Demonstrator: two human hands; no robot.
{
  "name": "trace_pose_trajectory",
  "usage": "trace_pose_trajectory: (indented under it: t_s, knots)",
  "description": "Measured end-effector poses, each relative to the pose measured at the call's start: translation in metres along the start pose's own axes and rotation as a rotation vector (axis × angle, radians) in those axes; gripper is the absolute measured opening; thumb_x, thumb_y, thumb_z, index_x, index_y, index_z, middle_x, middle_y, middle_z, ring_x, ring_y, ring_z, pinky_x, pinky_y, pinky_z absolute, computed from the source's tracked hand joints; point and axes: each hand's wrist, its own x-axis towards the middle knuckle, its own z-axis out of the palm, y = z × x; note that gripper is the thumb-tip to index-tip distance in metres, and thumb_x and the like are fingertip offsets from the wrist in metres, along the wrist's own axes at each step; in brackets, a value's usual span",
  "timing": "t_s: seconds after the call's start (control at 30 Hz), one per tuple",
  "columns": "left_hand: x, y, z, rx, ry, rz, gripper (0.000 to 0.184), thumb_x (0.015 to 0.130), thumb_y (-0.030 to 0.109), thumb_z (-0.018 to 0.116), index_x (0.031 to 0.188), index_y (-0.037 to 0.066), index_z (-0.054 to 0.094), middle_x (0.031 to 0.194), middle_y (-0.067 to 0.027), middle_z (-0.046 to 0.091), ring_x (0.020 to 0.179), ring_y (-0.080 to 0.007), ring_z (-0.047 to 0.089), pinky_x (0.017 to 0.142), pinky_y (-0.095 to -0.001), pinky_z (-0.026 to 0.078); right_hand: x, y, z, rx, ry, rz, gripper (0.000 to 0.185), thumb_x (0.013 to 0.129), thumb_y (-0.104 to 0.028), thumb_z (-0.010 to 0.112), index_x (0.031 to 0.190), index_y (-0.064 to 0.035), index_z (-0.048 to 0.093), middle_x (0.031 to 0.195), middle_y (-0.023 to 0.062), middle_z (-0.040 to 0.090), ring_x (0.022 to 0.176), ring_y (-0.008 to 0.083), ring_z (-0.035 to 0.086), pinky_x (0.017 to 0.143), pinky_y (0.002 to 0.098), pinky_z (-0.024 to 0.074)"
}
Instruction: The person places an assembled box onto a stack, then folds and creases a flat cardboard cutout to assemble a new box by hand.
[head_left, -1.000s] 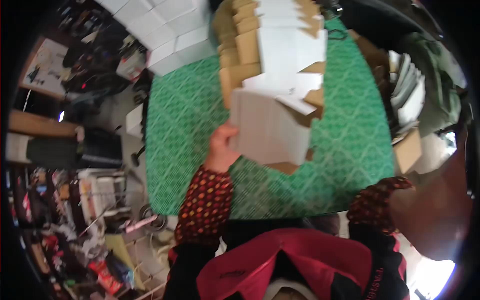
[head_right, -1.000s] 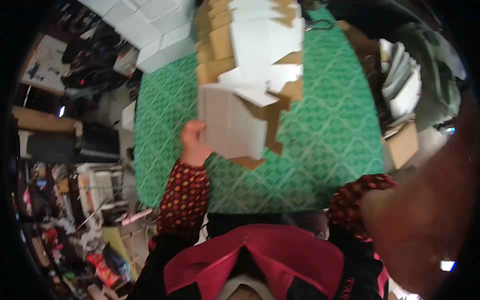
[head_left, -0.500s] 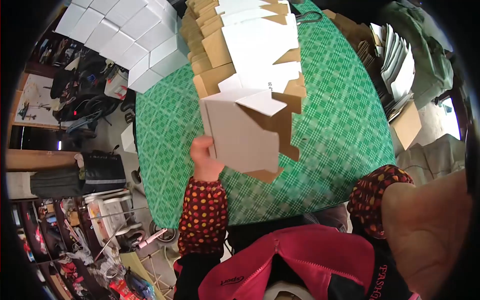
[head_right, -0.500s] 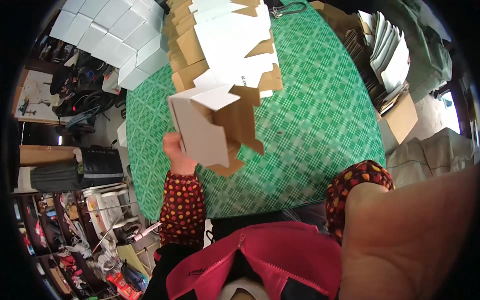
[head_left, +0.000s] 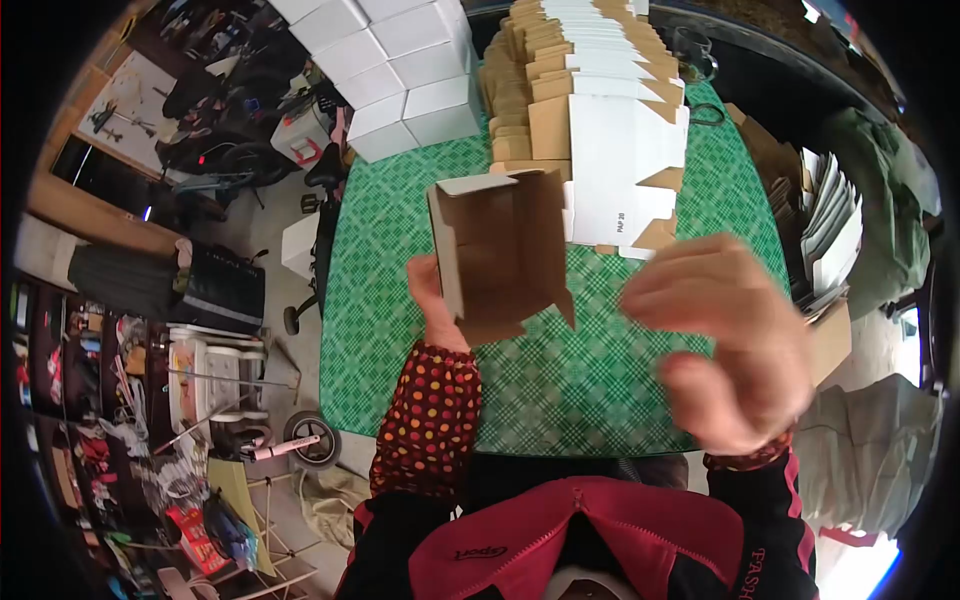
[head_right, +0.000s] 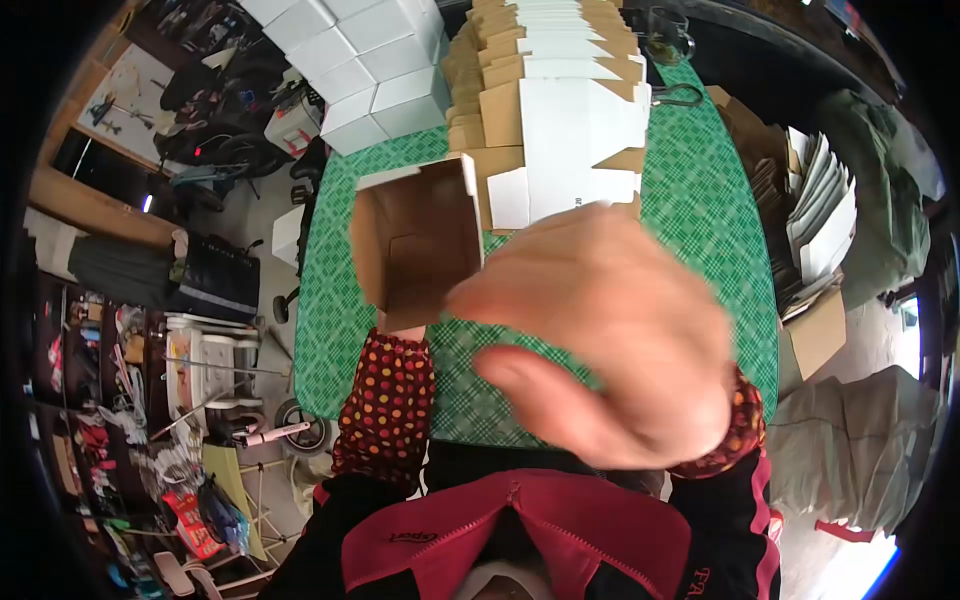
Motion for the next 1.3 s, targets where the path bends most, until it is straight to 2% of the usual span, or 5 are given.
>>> trace_pose_trajectory:
  t_s: [0.3, 0.47, 0.6, 0.8, 1.3]
  knots:
    - [-0.002, 0.009, -0.002, 0.037, -0.324, -0.128, 0.063, 0.074, 0.024, 0.049, 0.134, 0.007, 0.056, 0.121, -0.0110, 0.066, 0.096, -0.0227, 0.060, 0.086, -0.0311, 0.044, -0.012, 0.043, 0.034, -0.159, -0.273, 0.252, 0.035, 0.082, 0.000, 0.068, 0.117, 0.0029, 0.063, 0.112, 0.0157, 0.066, 0.096, 0.0303, 0.066, 0.081, 0.0355, 0.0529]
    - [-0.023, 0.005, 0.060, 0.489, -0.366, -0.027, 0.087, 0.068, 0.022, 0.050, 0.154, 0.015, 0.037, 0.153, -0.0115, 0.044, 0.128, -0.0282, 0.048, 0.106, -0.0407, 0.034, -0.030, 0.062, 0.033, -0.250, -0.712, 0.359, 0.052, 0.078, -0.001, 0.070, 0.128, 0.0025, 0.056, 0.125, 0.0139, 0.061, 0.104, 0.0299, 0.062, 0.086, 0.0399, 0.0522]
    - [-0.019, -0.002, 0.069, 0.732, -0.587, -0.033, 0.103, 0.065, 0.023, 0.050, 0.162, 0.018, 0.016, 0.167, -0.0068, 0.015, 0.148, -0.0297, 0.023, 0.116, -0.0491, 0.018, -0.082, 0.102, 0.050, -0.042, -0.572, 0.498, 0.053, 0.085, -0.011, 0.068, 0.135, -0.0031, 0.053, 0.132, 0.0132, 0.059, 0.112, 0.0302, 0.061, 0.092, 0.0405, 0.0525]
    - [-0.022, -0.024, 0.071, 0.729, -0.665, 0.000, 0.102, 0.065, 0.023, 0.049, 0.162, 0.019, 0.017, 0.168, -0.0074, 0.010, 0.151, -0.0313, 0.015, 0.118, -0.0547, 0.013, -0.119, 0.126, 0.066, 0.220, -0.384, 0.679, 0.055, 0.088, -0.020, 0.064, 0.139, -0.0066, 0.049, 0.137, 0.0121, 0.056, 0.118, 0.0300, 0.058, 0.096, 0.0421, 0.0502]
    - [-0.024, -0.032, 0.071, 1.094, -0.803, 0.197, 0.066, 0.107, 0.044, 0.032, 0.161, 0.010, 0.015, 0.167, -0.0101, 0.014, 0.151, -0.0278, 0.018, 0.122, -0.0499, 0.013, -0.167, 0.127, 0.065, 1.153, 0.192, 1.118, 0.062, 0.094, -0.040, 0.054, 0.149, -0.0153, 0.039, 0.147, 0.0094, 0.048, 0.131, 0.0298, 0.049, 0.106, 0.0459, 0.0442]
